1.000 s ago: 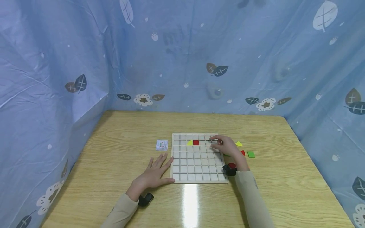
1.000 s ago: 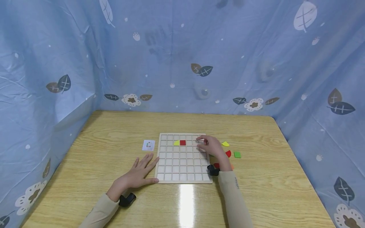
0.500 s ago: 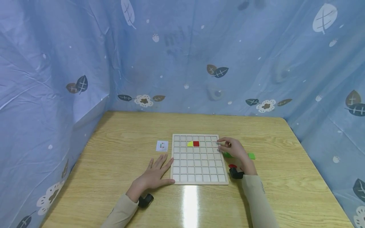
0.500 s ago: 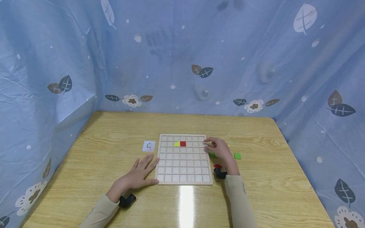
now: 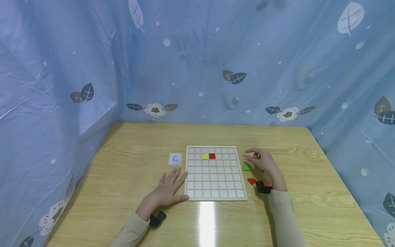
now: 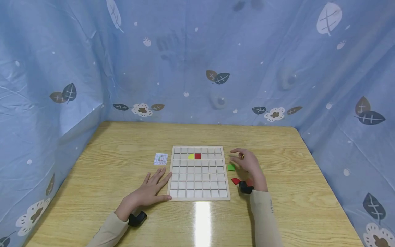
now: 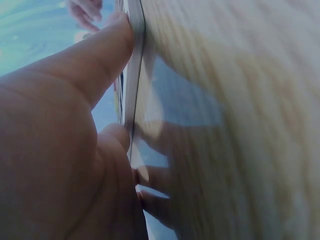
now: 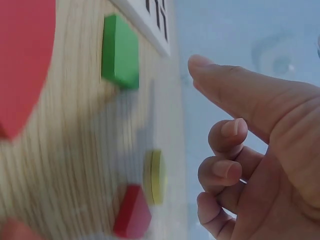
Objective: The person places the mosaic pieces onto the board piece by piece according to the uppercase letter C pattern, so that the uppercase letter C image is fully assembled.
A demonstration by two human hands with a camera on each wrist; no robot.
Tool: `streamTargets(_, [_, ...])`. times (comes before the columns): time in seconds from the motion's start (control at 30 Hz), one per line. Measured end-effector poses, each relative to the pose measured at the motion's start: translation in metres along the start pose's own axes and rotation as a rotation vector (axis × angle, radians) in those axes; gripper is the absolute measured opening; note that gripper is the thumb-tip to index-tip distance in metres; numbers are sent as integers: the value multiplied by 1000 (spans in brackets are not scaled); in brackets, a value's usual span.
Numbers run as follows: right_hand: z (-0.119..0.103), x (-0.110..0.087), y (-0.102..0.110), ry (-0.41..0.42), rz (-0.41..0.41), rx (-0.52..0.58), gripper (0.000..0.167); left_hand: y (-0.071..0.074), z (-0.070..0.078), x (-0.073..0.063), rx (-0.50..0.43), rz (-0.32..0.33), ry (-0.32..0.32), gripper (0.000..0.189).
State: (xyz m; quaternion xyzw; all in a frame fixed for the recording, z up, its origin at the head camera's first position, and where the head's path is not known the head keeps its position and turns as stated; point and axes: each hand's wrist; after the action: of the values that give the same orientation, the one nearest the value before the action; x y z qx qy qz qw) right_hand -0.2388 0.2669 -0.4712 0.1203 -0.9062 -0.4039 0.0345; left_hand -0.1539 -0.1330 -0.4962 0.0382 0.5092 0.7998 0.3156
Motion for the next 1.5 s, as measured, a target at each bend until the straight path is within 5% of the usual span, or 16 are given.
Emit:
streamTargets(0.83, [31, -16, 24, -159, -6, -7, 41, -5, -4, 2, -15, 8, -9, 84])
streamTargets(1.5, [33, -11, 14, -145, 3, -32, 29, -3, -2, 0, -4, 4, 7, 85])
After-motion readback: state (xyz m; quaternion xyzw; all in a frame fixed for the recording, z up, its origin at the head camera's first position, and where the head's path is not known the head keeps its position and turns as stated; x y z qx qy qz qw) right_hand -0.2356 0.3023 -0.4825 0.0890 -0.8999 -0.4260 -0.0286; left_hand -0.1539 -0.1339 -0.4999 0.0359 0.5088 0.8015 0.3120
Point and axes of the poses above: each hand's wrist, its own x-axis towards the middle knuckle, its own y-axis out of the back of the hand, z = x × y, and after that the axes turned 5 degrees about -z, right-handed
